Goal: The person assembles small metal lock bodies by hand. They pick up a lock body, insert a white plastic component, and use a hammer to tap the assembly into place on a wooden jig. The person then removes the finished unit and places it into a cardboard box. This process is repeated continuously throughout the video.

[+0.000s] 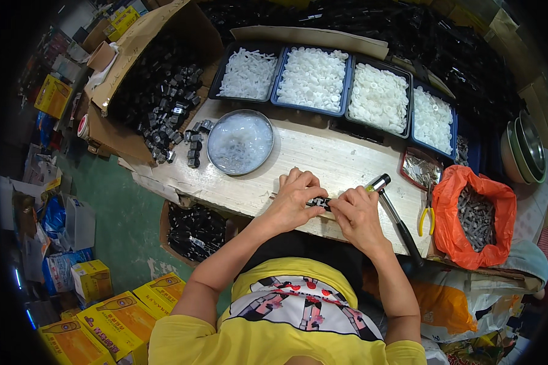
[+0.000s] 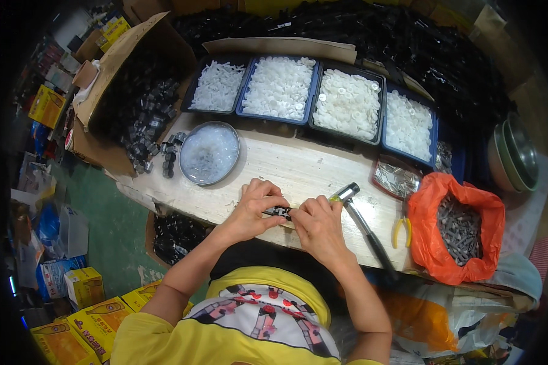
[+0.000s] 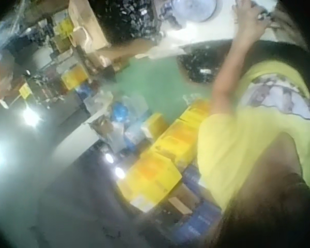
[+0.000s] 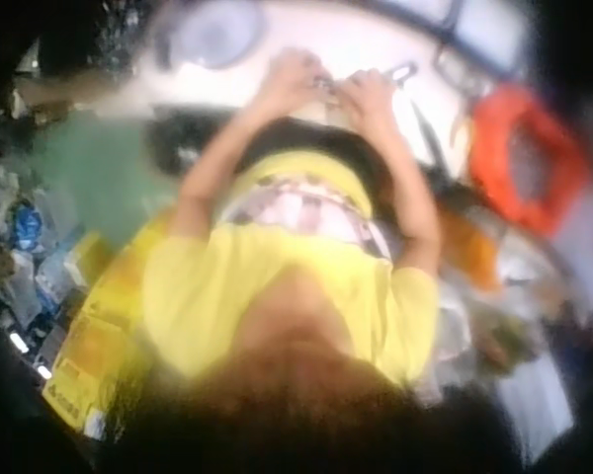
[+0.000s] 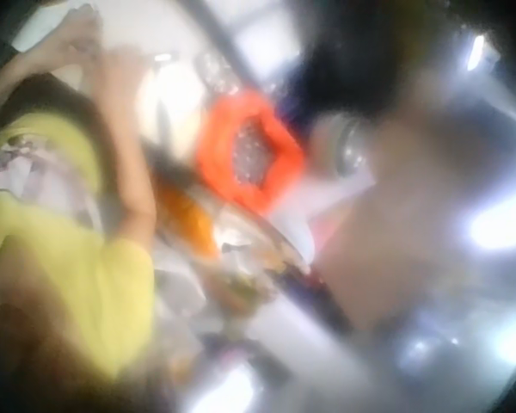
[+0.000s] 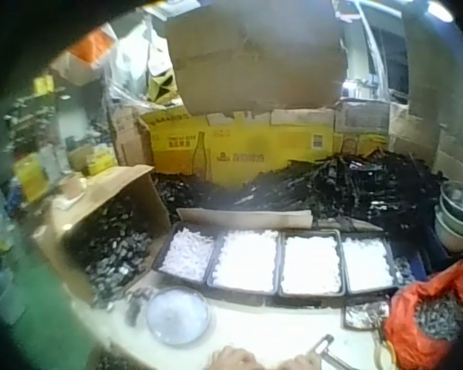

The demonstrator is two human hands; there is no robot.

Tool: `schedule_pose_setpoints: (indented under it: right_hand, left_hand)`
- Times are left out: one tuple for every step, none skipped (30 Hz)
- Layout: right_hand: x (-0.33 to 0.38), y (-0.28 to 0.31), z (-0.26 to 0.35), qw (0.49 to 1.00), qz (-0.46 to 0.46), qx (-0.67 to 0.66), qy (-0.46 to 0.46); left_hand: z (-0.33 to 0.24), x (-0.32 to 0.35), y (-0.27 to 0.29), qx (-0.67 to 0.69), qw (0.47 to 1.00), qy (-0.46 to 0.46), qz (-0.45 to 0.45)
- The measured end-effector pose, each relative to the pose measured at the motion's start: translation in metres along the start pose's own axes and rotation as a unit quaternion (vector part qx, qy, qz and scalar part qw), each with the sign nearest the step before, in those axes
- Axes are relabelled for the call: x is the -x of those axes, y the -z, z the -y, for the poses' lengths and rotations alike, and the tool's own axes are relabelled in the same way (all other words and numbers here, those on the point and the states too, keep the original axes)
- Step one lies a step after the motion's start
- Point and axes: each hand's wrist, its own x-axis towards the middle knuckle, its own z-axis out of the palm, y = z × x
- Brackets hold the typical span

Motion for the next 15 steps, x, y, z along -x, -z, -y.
schedule_pose_setpoints:
  right_hand:
    - [0.001, 0.001, -0.001, 1.000, -0.010, -0.008, -0.005]
    - [0.001, 0.005, -0.003, 0.999, -0.028, -0.010, -0.013]
    - [0.001, 0.010, -0.007, 0.999, -0.047, -0.011, -0.022]
    - [0.003, 0.015, -0.012, 0.997, -0.066, -0.013, -0.031]
    - [0.004, 0.023, -0.021, 0.996, -0.075, 0.000, -0.050]
    - [0.006, 0.031, -0.030, 0.994, -0.085, 0.013, -0.069]
    - [0.009, 0.039, -0.041, 0.991, -0.094, 0.026, -0.088]
    - [0.012, 0.047, -0.055, 0.987, -0.124, 0.050, -0.091]
    - [0.012, 0.055, -0.065, 0.978, -0.131, 0.097, -0.129]
    - [0.014, 0.064, -0.079, 0.972, -0.123, 0.120, -0.162]
    - [0.014, 0.070, -0.092, 0.964, -0.117, 0.138, -0.196]
    - [0.013, 0.073, -0.100, 0.955, -0.103, 0.175, -0.217]
    - [0.011, 0.077, -0.108, 0.944, -0.088, 0.211, -0.238]
    - [0.010, 0.079, -0.117, 0.931, -0.072, 0.245, -0.259]
    - [0.007, 0.081, -0.122, 0.927, -0.057, 0.260, -0.266]
  left_hand:
    - [-0.002, -0.001, 0.001, -0.004, 1.000, 0.000, 0.006]
    - [-0.003, -0.003, 0.002, -0.017, 1.000, -0.010, 0.014]
    - [-0.003, -0.005, 0.002, -0.030, 0.999, -0.020, 0.022]
    - [-0.005, -0.008, 0.003, -0.043, 0.998, -0.031, 0.032]
    - [-0.009, -0.014, 0.005, -0.102, 0.991, -0.047, 0.066]
    - [-0.016, -0.018, 0.011, -0.161, 0.980, -0.064, 0.099]
    - [-0.023, -0.023, 0.017, -0.220, 0.963, -0.081, 0.131]
    - [-0.032, -0.033, 0.024, -0.240, 0.948, -0.089, 0.187]
    - [-0.035, -0.047, 0.021, -0.229, 0.951, -0.114, 0.172]
    - [-0.040, -0.064, 0.017, -0.217, 0.953, -0.139, 0.157]
    - [-0.047, -0.083, 0.014, -0.209, 0.954, -0.162, 0.144]
    - [-0.054, -0.108, 0.005, -0.209, 0.953, -0.185, 0.121]
    - [-0.062, -0.134, -0.006, -0.178, 0.960, -0.205, 0.068]
    - [-0.065, -0.162, -0.025, -0.160, 0.967, -0.198, 0.030]
    - [-0.069, -0.191, -0.040, -0.178, 0.963, -0.201, 0.009]
